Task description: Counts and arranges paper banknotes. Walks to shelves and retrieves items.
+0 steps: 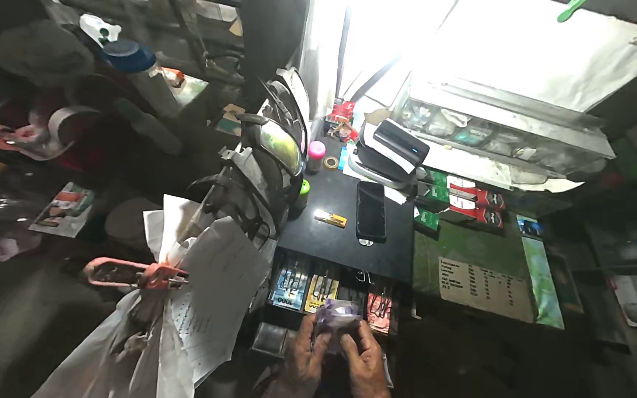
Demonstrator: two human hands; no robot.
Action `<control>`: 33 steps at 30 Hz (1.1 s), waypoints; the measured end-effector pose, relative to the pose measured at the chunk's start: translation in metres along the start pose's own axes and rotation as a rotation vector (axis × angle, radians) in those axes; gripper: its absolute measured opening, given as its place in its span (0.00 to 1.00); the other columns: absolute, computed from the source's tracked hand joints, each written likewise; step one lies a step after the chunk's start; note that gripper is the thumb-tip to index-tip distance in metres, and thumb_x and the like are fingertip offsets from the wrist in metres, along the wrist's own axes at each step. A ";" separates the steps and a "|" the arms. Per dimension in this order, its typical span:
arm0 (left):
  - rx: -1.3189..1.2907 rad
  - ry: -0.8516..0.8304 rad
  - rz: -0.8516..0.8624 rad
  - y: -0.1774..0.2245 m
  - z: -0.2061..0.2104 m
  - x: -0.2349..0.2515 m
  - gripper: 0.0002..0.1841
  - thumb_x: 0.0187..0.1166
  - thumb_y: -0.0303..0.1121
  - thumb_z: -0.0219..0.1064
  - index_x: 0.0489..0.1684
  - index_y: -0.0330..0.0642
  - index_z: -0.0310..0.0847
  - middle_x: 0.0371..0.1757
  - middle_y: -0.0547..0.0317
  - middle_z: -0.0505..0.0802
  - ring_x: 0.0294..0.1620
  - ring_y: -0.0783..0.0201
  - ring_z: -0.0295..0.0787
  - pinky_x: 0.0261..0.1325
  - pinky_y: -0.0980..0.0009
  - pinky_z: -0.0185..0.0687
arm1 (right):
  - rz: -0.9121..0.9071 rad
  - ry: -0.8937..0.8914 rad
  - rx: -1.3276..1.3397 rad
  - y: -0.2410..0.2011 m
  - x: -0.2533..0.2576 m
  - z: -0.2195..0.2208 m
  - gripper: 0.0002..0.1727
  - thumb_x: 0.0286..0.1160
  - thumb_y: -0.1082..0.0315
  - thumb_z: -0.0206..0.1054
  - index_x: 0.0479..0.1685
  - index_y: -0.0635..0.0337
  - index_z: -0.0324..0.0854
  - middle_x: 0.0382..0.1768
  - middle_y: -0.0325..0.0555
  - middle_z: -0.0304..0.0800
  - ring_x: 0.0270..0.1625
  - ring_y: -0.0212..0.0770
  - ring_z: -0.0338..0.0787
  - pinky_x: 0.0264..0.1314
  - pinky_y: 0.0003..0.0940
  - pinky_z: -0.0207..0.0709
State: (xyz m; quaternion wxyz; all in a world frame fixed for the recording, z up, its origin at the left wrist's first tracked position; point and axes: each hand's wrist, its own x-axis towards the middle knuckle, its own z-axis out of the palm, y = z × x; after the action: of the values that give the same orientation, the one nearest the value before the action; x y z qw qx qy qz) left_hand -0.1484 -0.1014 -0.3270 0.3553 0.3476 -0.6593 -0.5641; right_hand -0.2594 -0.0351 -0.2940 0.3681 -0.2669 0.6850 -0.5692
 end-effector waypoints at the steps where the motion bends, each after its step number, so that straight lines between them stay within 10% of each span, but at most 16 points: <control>1: 0.000 0.022 -0.012 0.000 0.004 -0.001 0.21 0.84 0.31 0.60 0.65 0.19 0.73 0.52 0.47 0.93 0.53 0.74 0.91 0.63 0.74 0.86 | 0.020 -0.009 0.006 -0.002 -0.003 0.006 0.23 0.78 0.78 0.57 0.71 0.80 0.71 0.59 0.56 0.88 0.62 0.26 0.88 0.69 0.21 0.80; 8: -0.125 -0.115 -0.013 -0.004 -0.011 0.005 0.18 0.86 0.35 0.62 0.61 0.26 0.78 0.49 0.55 0.94 0.49 0.76 0.91 0.58 0.76 0.88 | -0.053 -0.033 0.042 -0.008 0.002 0.002 0.35 0.76 0.75 0.63 0.84 0.78 0.58 0.68 0.57 0.85 0.62 0.29 0.89 0.66 0.23 0.83; 12: -0.015 -0.288 0.004 -0.007 -0.028 0.004 0.17 0.89 0.35 0.58 0.63 0.29 0.78 0.50 0.53 0.94 0.50 0.74 0.92 0.59 0.73 0.88 | -0.349 -0.153 -0.171 -0.003 0.017 -0.019 0.21 0.75 0.74 0.69 0.67 0.72 0.84 0.58 0.52 0.93 0.58 0.31 0.92 0.65 0.24 0.85; 17: 0.290 -0.328 0.227 -0.003 -0.039 0.011 0.14 0.83 0.31 0.57 0.58 0.33 0.82 0.43 0.49 0.94 0.42 0.64 0.94 0.48 0.66 0.91 | -0.549 -0.302 -0.350 0.000 0.027 -0.032 0.11 0.72 0.76 0.69 0.51 0.66 0.91 0.46 0.48 0.95 0.51 0.32 0.94 0.60 0.23 0.87; 24: -0.267 -0.609 -0.147 0.025 -0.054 0.015 0.39 0.74 0.30 0.70 0.87 0.31 0.57 0.68 0.55 0.89 0.60 0.71 0.90 0.65 0.69 0.87 | -0.680 -0.616 -0.284 -0.023 0.042 -0.040 0.07 0.75 0.70 0.71 0.45 0.59 0.93 0.43 0.45 0.96 0.56 0.41 0.91 0.67 0.37 0.80; 33: -0.417 -0.327 -0.250 0.024 -0.032 -0.012 0.21 0.79 0.27 0.64 0.69 0.31 0.73 0.52 0.67 0.95 0.52 0.75 0.93 0.61 0.71 0.90 | -0.410 -0.518 -0.126 -0.020 0.035 -0.035 0.18 0.76 0.73 0.70 0.63 0.73 0.84 0.57 0.53 0.93 0.56 0.33 0.94 0.64 0.27 0.87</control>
State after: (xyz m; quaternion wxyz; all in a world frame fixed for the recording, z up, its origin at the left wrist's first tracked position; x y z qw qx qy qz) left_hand -0.1157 -0.1041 -0.3003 0.2360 0.2499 -0.5297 -0.7754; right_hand -0.3098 -0.0465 -0.2790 0.3906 -0.5573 0.5346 -0.5011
